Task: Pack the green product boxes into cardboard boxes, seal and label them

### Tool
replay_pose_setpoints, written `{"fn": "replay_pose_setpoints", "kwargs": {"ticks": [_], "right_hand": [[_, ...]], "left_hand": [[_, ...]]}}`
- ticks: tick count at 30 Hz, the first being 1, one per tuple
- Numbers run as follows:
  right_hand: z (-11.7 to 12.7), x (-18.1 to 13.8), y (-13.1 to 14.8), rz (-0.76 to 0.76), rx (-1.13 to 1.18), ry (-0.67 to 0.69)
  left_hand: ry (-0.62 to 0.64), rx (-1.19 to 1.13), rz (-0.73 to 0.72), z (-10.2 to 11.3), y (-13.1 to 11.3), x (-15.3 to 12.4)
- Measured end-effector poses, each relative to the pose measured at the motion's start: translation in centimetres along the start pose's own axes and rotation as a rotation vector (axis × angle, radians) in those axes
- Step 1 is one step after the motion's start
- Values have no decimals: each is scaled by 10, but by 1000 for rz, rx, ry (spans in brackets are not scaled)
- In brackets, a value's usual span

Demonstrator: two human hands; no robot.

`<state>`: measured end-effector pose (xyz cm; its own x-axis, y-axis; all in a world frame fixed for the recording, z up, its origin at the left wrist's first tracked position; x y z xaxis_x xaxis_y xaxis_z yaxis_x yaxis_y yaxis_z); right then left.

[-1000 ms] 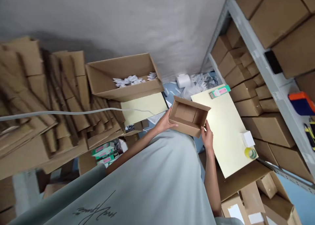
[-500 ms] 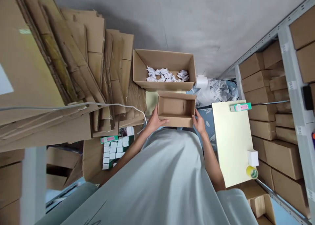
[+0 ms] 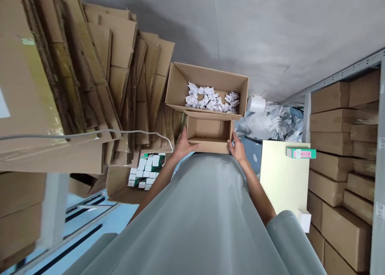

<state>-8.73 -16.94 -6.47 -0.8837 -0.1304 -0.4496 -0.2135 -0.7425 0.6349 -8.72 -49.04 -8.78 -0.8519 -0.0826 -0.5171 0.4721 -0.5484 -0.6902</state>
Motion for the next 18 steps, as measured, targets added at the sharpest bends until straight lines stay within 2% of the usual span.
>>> {"fn": "replay_pose_setpoints", "kwargs": {"ticks": [3, 5, 7, 9, 11, 13, 15, 18], "right_hand": [[18, -2, 2, -12, 17, -75], [37, -3, 13, 31, 23, -132], [61, -2, 33, 93, 39, -213], [85, 4, 61, 173, 54, -301], [102, 19, 92, 256, 44, -340], [109, 49, 121, 318, -6, -309], [106, 89, 140, 336, -100, -219], [89, 155, 146, 263, -263, -8]], "left_hand": [[-58, 69, 2, 12, -17, -7], [-160, 102, -64, 26, -40, -13], [-284, 128, -160, 41, -69, -14], [-351, 166, -250, 53, -99, -4], [-295, 228, -339, 57, -124, 18], [-196, 295, -422, 57, -142, 47], [-101, 387, -455, 53, -151, 74], [0, 542, -418, 44, -152, 97]]}}
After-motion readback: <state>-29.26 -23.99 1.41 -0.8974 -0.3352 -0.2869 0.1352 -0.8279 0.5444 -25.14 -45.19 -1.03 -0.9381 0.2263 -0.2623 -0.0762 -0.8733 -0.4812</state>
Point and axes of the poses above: each hand's wrist, its own x-axis towards the middle knuckle, its own z-axis out of the back of the hand, y = z × x, the point moved 5 cm from there along x, towards the middle knuckle, and after that the axes turned 2 degrees about y, right-handed, at the moved point
